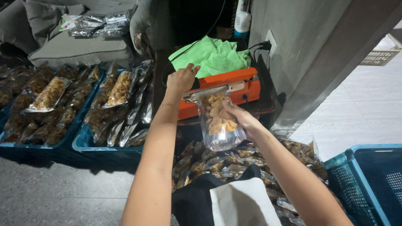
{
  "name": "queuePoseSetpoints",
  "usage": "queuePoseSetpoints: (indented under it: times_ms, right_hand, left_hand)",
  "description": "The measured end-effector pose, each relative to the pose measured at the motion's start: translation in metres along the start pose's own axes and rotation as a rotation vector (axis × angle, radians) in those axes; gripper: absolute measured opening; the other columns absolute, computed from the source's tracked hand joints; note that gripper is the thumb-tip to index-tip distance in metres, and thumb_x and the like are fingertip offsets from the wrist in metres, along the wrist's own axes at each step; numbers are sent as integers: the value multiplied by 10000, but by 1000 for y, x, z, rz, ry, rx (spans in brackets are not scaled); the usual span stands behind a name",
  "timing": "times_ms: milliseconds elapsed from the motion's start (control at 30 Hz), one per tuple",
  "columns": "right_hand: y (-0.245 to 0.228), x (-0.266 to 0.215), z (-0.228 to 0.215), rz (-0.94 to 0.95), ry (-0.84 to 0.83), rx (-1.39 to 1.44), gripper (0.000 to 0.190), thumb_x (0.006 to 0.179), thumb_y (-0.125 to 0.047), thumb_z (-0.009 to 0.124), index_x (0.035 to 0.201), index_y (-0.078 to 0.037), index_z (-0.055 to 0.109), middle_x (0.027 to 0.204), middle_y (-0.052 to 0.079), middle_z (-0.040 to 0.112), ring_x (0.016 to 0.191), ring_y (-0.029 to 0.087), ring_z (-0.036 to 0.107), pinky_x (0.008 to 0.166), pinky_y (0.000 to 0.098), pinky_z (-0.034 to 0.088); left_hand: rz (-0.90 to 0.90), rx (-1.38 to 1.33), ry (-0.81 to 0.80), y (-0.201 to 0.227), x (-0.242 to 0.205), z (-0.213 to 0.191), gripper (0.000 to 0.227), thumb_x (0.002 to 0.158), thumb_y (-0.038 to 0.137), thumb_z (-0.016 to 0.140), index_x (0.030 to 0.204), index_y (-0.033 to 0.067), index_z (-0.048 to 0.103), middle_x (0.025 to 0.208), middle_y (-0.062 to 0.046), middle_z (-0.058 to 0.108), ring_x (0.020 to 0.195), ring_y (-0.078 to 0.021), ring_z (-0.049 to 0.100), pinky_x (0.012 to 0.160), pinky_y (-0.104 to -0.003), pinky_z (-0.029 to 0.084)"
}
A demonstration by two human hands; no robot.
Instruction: The person sits on the floor and repeatedly picks up clear plastic bags filled with snacks from a pile. They place each bag into an orange heat-sealing machine to seal the top, then transfer the sealed bag into a blue plastic basket.
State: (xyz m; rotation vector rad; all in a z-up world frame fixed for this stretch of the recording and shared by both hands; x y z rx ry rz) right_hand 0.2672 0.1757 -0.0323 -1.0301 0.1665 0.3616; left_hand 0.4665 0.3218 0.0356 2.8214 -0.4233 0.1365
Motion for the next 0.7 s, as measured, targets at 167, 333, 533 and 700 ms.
queuePoseSetpoints:
  times_ms: [167, 333, 533, 700]
  right_hand:
    - [9, 3, -11, -11, 4, -32, 633, 929, -291, 664, 1471, -48, 445, 1223, 163, 682, 996, 249, 735, 855, 425, 617]
    - [6, -24, -13, -125, -57, -108, 756, 891, -246, 698, 1538, -94, 338, 1317, 142, 623, 1086, 230, 699, 893, 393, 618]
    - [22, -69, -44, -185, 4, -244, 954, 815, -236, 763, 1586, -154, 207, 1418, 142, 551, 1220, 224, 609, 960, 392, 553]
    - [29, -109, -71, -292, 22, -397, 976, 821, -229, 791, 1600, -119, 214, 1496, 125, 506, 1367, 214, 505, 1129, 379, 416]
  left_hand:
    - [42, -3, 40, 6, 3, -12, 626, 1058, 607, 293, 1388, 146, 558, 1108, -190, 728, 1048, -373, 710, 864, -526, 569]
    - [271, 150, 316, 50, 5, -65, 536, 1043, 580, 461, 1256, 130, 660, 1060, -146, 753, 1034, -355, 712, 899, -533, 548]
    - [651, -217, -35, 169, -69, -37, 485, 931, 498, 646, 1257, 141, 694, 1093, -142, 756, 1044, -342, 701, 898, -444, 560]
    - [720, -176, -170, 208, -108, 3, 396, 900, 482, 669, 1081, 141, 760, 1010, -145, 762, 949, -330, 732, 853, -453, 554]
Point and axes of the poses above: each hand's wrist, its own x-axis towards the middle knuckle, its own z-axis out of the palm, y = z × x, the point moved 9 cm from there along x, towards the middle knuckle
